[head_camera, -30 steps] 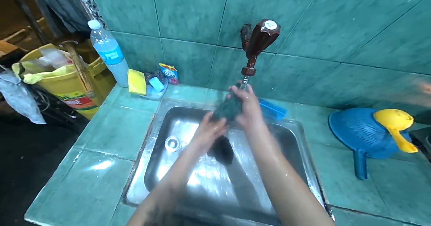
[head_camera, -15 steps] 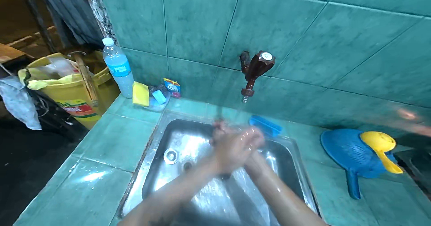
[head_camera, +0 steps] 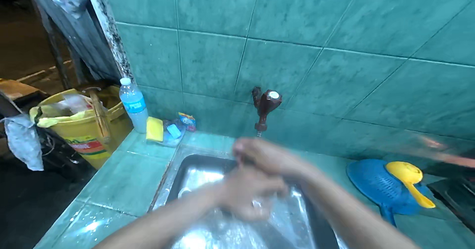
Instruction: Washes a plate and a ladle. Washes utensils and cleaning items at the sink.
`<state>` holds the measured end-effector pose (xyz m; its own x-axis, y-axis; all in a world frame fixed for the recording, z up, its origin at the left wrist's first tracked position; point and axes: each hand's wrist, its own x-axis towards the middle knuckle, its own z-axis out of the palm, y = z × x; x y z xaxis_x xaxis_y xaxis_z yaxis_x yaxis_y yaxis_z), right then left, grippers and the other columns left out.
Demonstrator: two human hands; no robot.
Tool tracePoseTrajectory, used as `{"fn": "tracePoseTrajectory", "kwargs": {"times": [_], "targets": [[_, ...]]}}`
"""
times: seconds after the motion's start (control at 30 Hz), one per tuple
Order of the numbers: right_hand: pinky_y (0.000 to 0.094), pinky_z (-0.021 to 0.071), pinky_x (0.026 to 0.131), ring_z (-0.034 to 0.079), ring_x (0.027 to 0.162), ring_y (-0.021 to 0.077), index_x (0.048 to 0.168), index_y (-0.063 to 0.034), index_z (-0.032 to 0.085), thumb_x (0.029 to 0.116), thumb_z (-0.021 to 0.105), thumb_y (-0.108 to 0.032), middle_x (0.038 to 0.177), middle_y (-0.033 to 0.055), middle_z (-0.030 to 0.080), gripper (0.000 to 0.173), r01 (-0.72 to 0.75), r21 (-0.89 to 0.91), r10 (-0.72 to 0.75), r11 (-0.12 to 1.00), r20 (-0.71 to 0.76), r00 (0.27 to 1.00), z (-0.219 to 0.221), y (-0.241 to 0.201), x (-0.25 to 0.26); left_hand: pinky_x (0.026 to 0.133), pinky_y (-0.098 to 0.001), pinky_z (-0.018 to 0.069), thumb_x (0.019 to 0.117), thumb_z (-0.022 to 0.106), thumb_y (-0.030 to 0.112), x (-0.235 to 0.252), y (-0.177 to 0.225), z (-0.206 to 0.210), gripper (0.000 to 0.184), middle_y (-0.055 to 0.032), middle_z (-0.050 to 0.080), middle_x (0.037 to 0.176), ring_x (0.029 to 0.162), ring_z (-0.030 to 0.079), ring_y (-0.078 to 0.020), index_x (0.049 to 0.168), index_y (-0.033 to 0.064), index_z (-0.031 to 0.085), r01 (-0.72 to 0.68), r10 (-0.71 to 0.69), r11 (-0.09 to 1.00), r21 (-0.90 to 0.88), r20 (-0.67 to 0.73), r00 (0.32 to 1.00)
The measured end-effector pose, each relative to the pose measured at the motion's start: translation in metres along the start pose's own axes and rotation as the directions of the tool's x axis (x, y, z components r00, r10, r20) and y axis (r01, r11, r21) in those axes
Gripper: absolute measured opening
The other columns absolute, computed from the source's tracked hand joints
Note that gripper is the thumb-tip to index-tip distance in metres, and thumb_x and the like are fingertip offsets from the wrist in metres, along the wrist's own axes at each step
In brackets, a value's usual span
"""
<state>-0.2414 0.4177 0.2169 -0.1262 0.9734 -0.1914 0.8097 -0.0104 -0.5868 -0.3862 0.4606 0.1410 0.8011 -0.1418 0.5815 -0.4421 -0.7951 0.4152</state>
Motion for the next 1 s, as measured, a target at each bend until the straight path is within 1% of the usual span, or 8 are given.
{"fn": "tracePoseTrajectory", "kwargs": {"times": [0.2, 0.33, 0.5, 0.6, 0.67, 0.73, 0.87, 1.0], "targets": [[0.0564, 0.0527, 0.078, 0.067, 0.087, 0.0347, 0.118, 0.0022, 0.058, 0.1136, 0.029, -0.038, 0.100, 0.0221, 0.064, 0.050, -0.129, -0.140, -0.024, 0.982, -0.763, 0.646, -0.139, 0.002, 0.016, 0.094, -0.0305, 0.0512, 0.0944, 0.057, -0.001, 0.108, -0.065, -0.131, 0.043, -0.0153, 0.055, 0.123, 0.113, 0.057, -0.0157, 0.135, -0.0067, 0.043, 0.154, -0.282, 0.956, -0.251, -0.629, 0.725], [0.0664, 0.0459, 0.099, 0.062, 0.118, 0.0489, 0.136, 0.0049, 0.055, 0.1092, 0.041, -0.050, 0.125, 0.0333, 0.063, 0.063, -0.273, 0.037, 0.199, 0.961, -0.777, 0.598, -0.134, 0.065, 0.071, 0.095, -0.0424, 0.0551, 0.1015, 0.059, 0.006, 0.124, -0.153, -0.110, 0.042, -0.0221, 0.052, 0.138, 0.118, 0.060, -0.0274, 0.141, -0.0027, 0.046, 0.366, -0.707, 0.701, -0.612, -0.526, 0.473], [0.0510, 0.0566, 0.084, 0.067, 0.101, 0.0319, 0.146, -0.0007, 0.041, 0.1102, 0.035, -0.048, 0.123, 0.0234, 0.062, 0.060, -0.039, 0.490, 0.436, 0.871, -0.733, 0.522, -0.029, 0.148, 0.069, 0.097, -0.0416, 0.0535, 0.1087, 0.052, 0.028, 0.068, -0.157, 0.014, 0.051, -0.0233, 0.053, 0.138, 0.115, 0.061, -0.0281, 0.148, -0.0022, 0.038, 0.269, -0.947, 0.319, -0.909, -0.315, 0.059], [0.0579, 0.0548, 0.089, 0.067, 0.101, 0.0387, 0.135, 0.0061, 0.050, 0.1109, 0.043, -0.030, 0.113, 0.0275, 0.065, 0.044, -0.248, 0.446, 0.489, 0.860, -0.583, 0.649, 0.080, 0.179, 0.038, 0.074, -0.0328, 0.0536, 0.1092, 0.047, 0.020, 0.048, -0.126, 0.079, 0.036, -0.0127, 0.059, 0.108, 0.082, 0.059, -0.0163, 0.140, 0.0011, 0.048, 0.399, -0.990, 0.102, -0.911, -0.054, 0.129], [0.0635, 0.0479, 0.102, 0.062, 0.118, 0.0460, 0.139, 0.0043, 0.055, 0.1071, 0.054, -0.028, 0.129, 0.0318, 0.062, 0.046, -0.515, 0.282, 0.572, 0.809, -0.176, 0.801, 0.157, 0.191, 0.031, 0.079, -0.0335, 0.0533, 0.1096, 0.048, 0.021, 0.045, -0.111, 0.095, 0.034, -0.0136, 0.063, 0.116, 0.090, 0.062, -0.0173, 0.137, 0.0008, 0.054, 0.567, -0.950, 0.073, -0.820, 0.117, 0.291], [0.0643, 0.0452, 0.106, 0.056, 0.129, 0.0467, 0.150, -0.0021, 0.046, 0.1031, 0.060, -0.038, 0.144, 0.0299, 0.053, 0.061, -0.601, 0.047, 0.595, 0.798, 0.096, 0.798, 0.211, 0.195, 0.036, 0.090, -0.0381, 0.0527, 0.1118, 0.043, 0.024, 0.046, -0.106, 0.093, 0.035, -0.0134, 0.063, 0.129, 0.109, 0.064, -0.0199, 0.133, 0.0026, 0.060, 0.707, -0.867, 0.186, -0.683, 0.224, 0.445], [0.0581, 0.0394, 0.115, 0.054, 0.134, 0.0406, 0.145, -0.0018, 0.055, 0.1042, 0.062, -0.030, 0.141, 0.0262, 0.059, 0.050, -0.415, 0.196, 0.403, 0.889, 0.100, 0.910, 0.189, 0.157, 0.047, 0.100, -0.0427, 0.0500, 0.1107, 0.045, 0.019, 0.026, -0.113, 0.063, 0.033, -0.0178, 0.063, 0.131, 0.116, 0.063, -0.0243, 0.134, 0.0002, 0.060, 0.792, -0.766, 0.460, -0.401, 0.272, 0.583], [0.0540, 0.0566, 0.092, 0.070, 0.103, 0.0307, 0.129, -0.0022, 0.064, 0.1010, 0.067, -0.023, 0.116, 0.0193, 0.070, 0.035, -0.250, 0.370, 0.280, 0.895, -0.029, 0.960, 0.117, 0.124, 0.036, 0.107, -0.0466, 0.0477, 0.1069, 0.055, 0.028, -0.026, -0.118, 0.032, 0.041, -0.0211, 0.062, 0.131, 0.120, 0.061, -0.0273, 0.135, -0.0016, 0.057, 0.796, -0.743, 0.504, -0.334, 0.302, 0.597]]}}
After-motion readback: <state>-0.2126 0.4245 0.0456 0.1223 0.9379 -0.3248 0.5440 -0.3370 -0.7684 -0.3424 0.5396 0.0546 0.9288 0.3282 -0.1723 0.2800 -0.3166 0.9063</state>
